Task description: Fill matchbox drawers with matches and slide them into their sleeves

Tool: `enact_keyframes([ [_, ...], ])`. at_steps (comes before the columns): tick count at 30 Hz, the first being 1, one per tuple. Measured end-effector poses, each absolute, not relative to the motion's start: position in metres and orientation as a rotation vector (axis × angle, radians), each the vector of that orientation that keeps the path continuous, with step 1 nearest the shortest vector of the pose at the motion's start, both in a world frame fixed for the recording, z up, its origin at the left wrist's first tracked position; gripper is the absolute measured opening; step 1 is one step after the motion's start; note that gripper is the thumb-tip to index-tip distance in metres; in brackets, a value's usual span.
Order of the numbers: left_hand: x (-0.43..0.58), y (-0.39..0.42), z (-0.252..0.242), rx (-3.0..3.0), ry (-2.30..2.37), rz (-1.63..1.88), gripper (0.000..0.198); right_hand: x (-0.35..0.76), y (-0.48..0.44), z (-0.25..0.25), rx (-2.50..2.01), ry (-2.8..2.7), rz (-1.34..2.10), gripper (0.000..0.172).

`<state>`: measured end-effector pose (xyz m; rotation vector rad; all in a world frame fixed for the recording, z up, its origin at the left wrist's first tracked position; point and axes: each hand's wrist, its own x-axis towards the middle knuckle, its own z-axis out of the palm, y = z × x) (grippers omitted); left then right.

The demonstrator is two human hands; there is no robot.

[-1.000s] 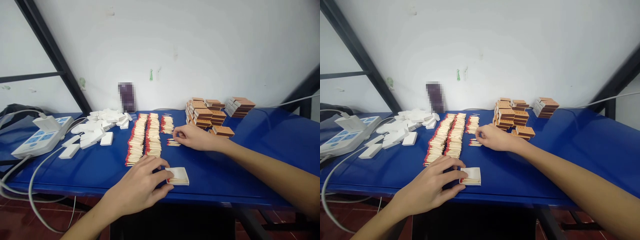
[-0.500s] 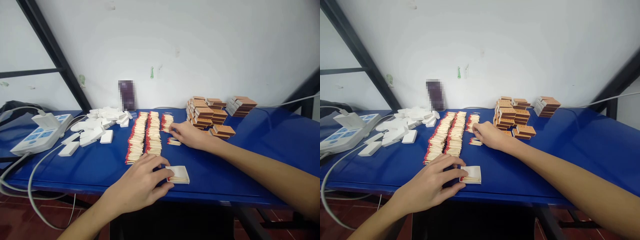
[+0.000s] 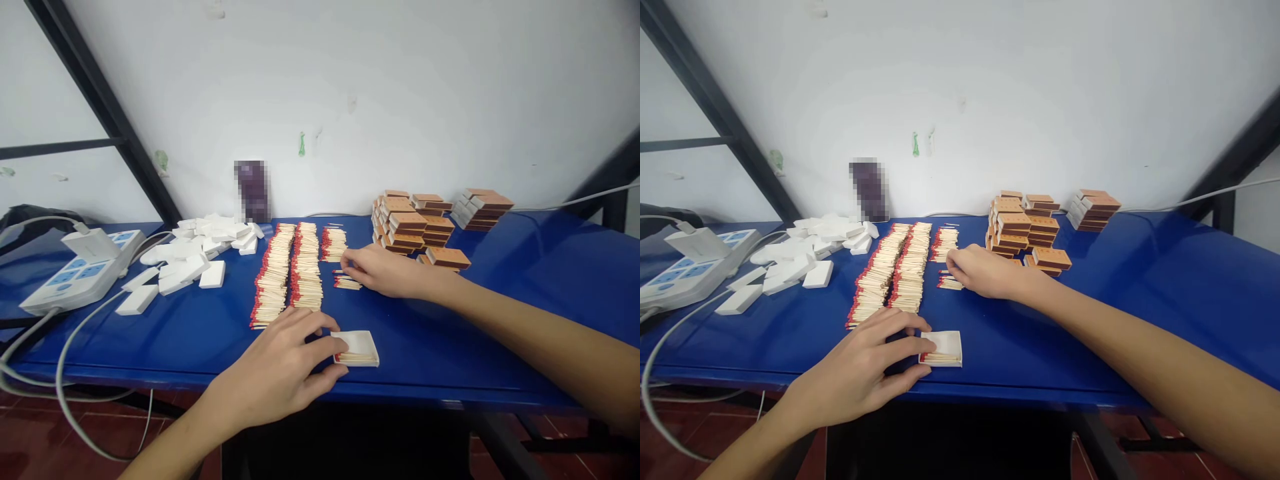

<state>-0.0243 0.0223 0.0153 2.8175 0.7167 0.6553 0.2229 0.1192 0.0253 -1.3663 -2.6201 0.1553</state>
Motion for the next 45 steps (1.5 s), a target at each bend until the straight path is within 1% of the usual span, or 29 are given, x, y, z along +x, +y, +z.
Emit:
enact_keyframes([
  [4,-0.024,0.023,0.015,2.814,0.712,0.644,0.017,0.226,0.104,0.033,-1.310,-2.654,0.248,0.027],
  [10,-0.025,0.022,0.016,2.810,0.720,0.635,0.016,0.221,0.087,0.036,-1.254,-2.654,0.123,0.033],
  [15,-0.024,0.022,0.016,2.819,0.722,0.639,0.019,0.221,0.086,0.029,-1.109,-2.726,-0.075,0.027],
  [19,-0.025,0.022,0.016,2.825,0.720,0.650,0.019,0.220,0.085,0.027,-1.037,-2.745,-0.215,0.029],
  [29,-0.024,0.022,0.015,2.820,0.721,0.630,0.021,0.215,0.076,0.027,-1.157,-2.750,-0.316,0.019],
  [35,-0.024,0.022,0.016,2.819,0.710,0.636,0.021,0.219,0.076,0.029,-1.237,-2.783,-0.394,0.022],
  [39,-0.024,0.022,0.016,2.814,0.711,0.623,0.021,0.218,0.076,0.030,-1.281,-2.802,-0.475,0.020],
  [45,-0.024,0.022,0.015,2.812,0.721,0.621,0.023,0.218,0.076,0.025,-1.220,-2.786,-0.649,0.014],
])
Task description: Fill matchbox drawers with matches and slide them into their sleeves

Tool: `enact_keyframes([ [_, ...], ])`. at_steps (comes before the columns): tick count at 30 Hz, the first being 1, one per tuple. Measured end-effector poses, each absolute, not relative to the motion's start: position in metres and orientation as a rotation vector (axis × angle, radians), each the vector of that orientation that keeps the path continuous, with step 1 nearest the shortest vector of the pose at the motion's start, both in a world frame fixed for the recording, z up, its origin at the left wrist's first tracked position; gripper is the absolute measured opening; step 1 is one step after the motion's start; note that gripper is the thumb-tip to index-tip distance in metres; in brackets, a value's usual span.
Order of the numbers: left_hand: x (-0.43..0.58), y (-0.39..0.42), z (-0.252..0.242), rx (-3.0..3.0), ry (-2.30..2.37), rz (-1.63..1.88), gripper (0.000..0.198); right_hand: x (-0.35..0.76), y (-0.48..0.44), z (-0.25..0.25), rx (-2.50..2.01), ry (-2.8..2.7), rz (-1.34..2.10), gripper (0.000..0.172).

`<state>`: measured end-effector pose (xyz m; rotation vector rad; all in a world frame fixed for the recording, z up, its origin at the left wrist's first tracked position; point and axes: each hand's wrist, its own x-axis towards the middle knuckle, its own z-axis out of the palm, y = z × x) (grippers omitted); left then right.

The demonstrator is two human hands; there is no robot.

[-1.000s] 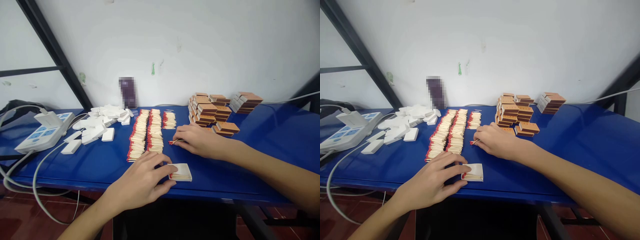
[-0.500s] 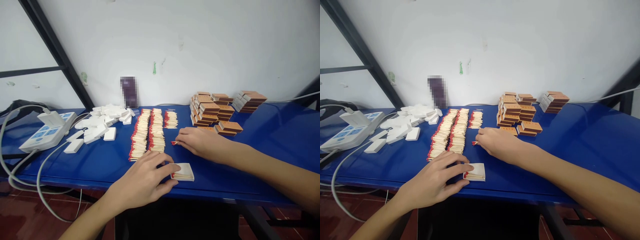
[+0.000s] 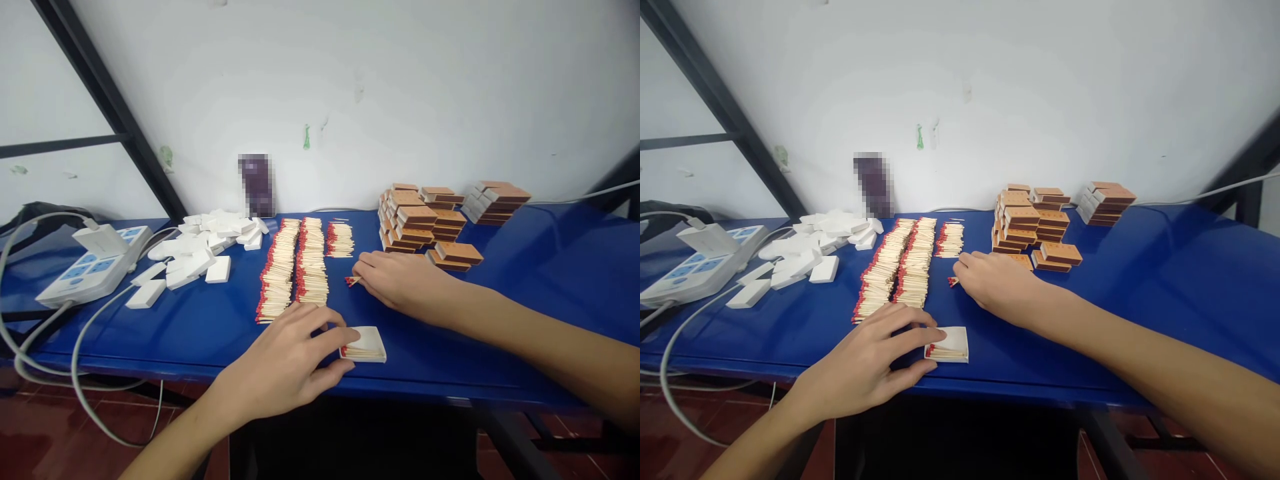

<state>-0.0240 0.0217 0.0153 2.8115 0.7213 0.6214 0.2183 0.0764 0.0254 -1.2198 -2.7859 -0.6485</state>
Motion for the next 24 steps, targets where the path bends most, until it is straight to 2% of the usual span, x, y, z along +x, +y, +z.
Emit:
enact_keyframes([
  [6,-0.024,0.019,0.016,2.806,0.828,0.674,0.047,0.220,0.080,0.026,-1.219,-2.807,-0.616,0.015],
  [8,-0.025,0.019,0.016,2.764,0.883,0.684,0.044,0.223,0.081,0.028,-1.221,-2.811,-0.486,0.018],
  [12,-0.025,0.020,0.014,2.650,0.957,0.716,0.026,0.228,0.074,0.040,-1.053,-2.782,-0.069,0.024],
  [17,-0.025,0.020,0.012,2.627,0.979,0.713,0.026,0.221,0.048,0.058,-0.924,-2.793,0.293,0.026],
  [20,-0.025,0.021,0.012,2.630,0.971,0.719,0.027,0.212,0.038,0.058,-0.843,-2.847,0.283,0.023],
  [24,-0.025,0.020,0.013,2.621,0.958,0.709,0.030,0.206,0.037,0.047,-0.750,-2.872,0.075,0.020],
])
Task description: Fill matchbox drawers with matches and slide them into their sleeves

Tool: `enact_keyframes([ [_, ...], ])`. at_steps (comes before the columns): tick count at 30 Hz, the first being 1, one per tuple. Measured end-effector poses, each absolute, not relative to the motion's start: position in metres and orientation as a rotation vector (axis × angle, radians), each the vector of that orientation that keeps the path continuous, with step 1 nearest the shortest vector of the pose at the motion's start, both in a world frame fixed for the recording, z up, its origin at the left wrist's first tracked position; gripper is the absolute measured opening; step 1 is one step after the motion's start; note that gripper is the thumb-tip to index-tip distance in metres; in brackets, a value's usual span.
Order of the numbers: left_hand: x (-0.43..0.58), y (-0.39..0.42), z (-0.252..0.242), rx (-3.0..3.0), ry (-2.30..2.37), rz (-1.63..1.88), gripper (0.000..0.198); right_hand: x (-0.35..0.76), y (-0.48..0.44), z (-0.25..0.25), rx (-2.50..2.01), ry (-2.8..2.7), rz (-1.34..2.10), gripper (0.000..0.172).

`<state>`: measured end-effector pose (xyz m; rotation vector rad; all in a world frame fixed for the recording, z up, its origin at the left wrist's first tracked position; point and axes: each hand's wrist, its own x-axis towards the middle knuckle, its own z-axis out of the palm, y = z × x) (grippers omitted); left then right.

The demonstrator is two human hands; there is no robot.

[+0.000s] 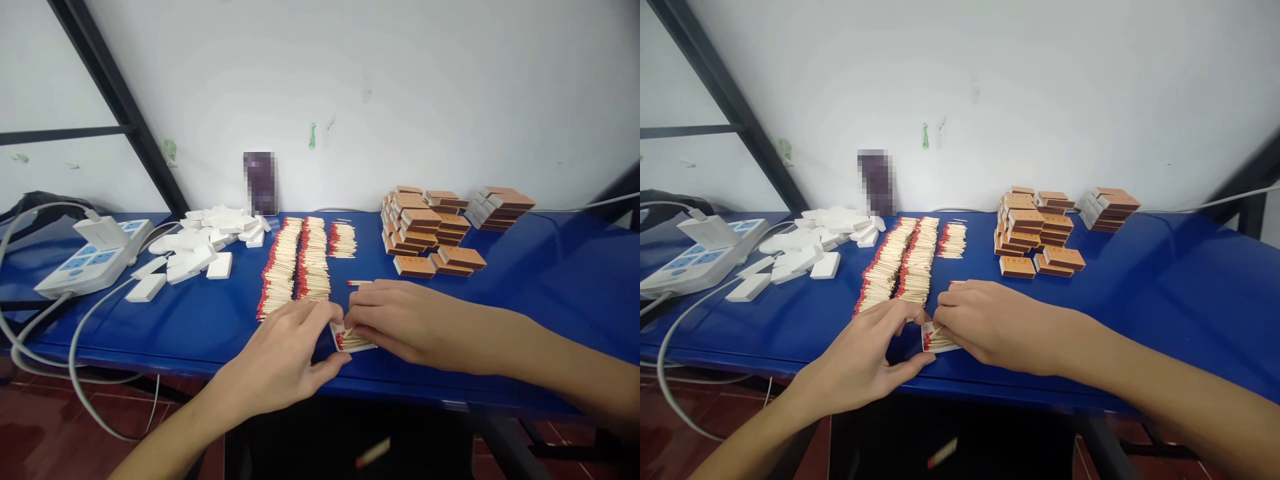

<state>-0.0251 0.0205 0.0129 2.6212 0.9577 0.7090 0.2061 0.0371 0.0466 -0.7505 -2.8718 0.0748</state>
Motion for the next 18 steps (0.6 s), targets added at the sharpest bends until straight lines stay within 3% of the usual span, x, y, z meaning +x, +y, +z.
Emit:
enact_keyframes([
  [4,-0.025,0.019,0.013,2.640,0.951,0.705,0.030,0.205,0.039,0.039,-0.706,-2.869,0.015,0.021],
  [13,-0.024,0.023,0.013,2.691,0.917,0.717,0.030,0.207,0.040,0.044,-0.835,-2.798,0.400,0.015],
  [16,-0.025,0.014,0.016,2.899,0.801,1.013,0.025,0.208,0.040,0.045,-0.840,-2.783,0.417,0.015],
  [18,-0.026,-0.001,0.014,3.044,0.506,1.241,0.008,0.208,0.041,0.045,-0.833,-2.772,0.411,0.015],
])
